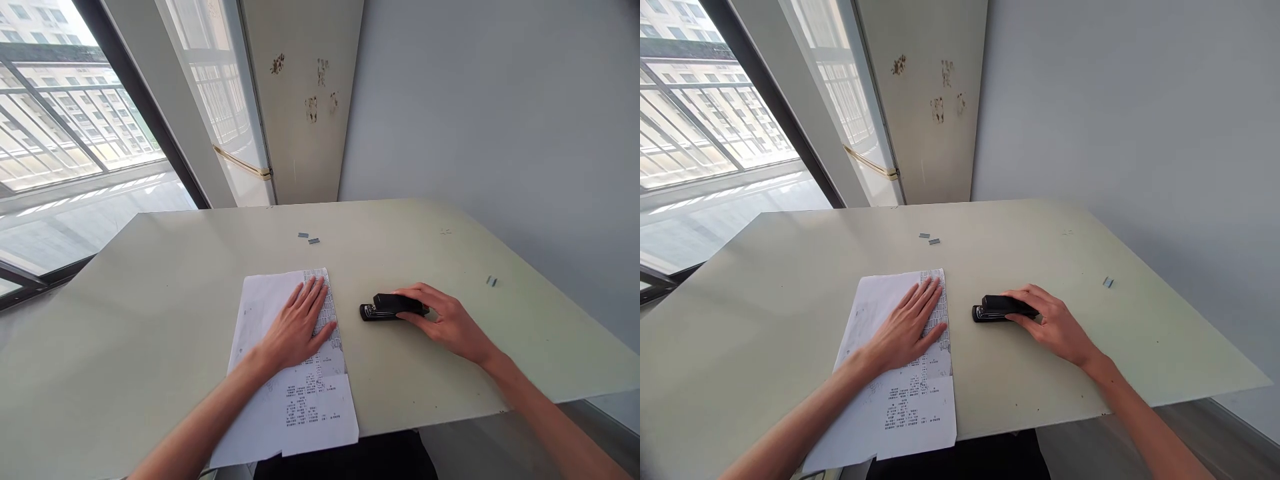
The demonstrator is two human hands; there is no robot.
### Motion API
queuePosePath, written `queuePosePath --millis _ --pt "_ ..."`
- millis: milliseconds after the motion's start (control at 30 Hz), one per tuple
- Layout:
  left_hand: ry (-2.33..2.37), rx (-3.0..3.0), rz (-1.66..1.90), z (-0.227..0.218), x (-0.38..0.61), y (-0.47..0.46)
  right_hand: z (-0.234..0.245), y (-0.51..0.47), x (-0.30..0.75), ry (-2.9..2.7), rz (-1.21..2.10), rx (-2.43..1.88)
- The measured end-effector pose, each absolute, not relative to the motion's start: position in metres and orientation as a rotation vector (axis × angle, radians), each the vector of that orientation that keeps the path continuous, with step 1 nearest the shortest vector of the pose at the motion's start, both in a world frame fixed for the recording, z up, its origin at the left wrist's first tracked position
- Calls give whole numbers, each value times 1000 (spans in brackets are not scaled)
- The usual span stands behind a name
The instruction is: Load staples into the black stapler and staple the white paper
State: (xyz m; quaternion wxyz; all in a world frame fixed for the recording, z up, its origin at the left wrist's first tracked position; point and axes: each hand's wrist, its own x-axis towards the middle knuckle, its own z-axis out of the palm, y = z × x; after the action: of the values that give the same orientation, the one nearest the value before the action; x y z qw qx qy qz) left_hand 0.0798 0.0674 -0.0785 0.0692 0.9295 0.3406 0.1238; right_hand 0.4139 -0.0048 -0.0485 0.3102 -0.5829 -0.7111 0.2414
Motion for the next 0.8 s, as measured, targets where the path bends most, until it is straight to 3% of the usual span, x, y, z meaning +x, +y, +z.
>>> queuePosePath --millis 800 --pt "1133 2734 317 -75 77 72 -72 2 415 -1728 840 -1372"
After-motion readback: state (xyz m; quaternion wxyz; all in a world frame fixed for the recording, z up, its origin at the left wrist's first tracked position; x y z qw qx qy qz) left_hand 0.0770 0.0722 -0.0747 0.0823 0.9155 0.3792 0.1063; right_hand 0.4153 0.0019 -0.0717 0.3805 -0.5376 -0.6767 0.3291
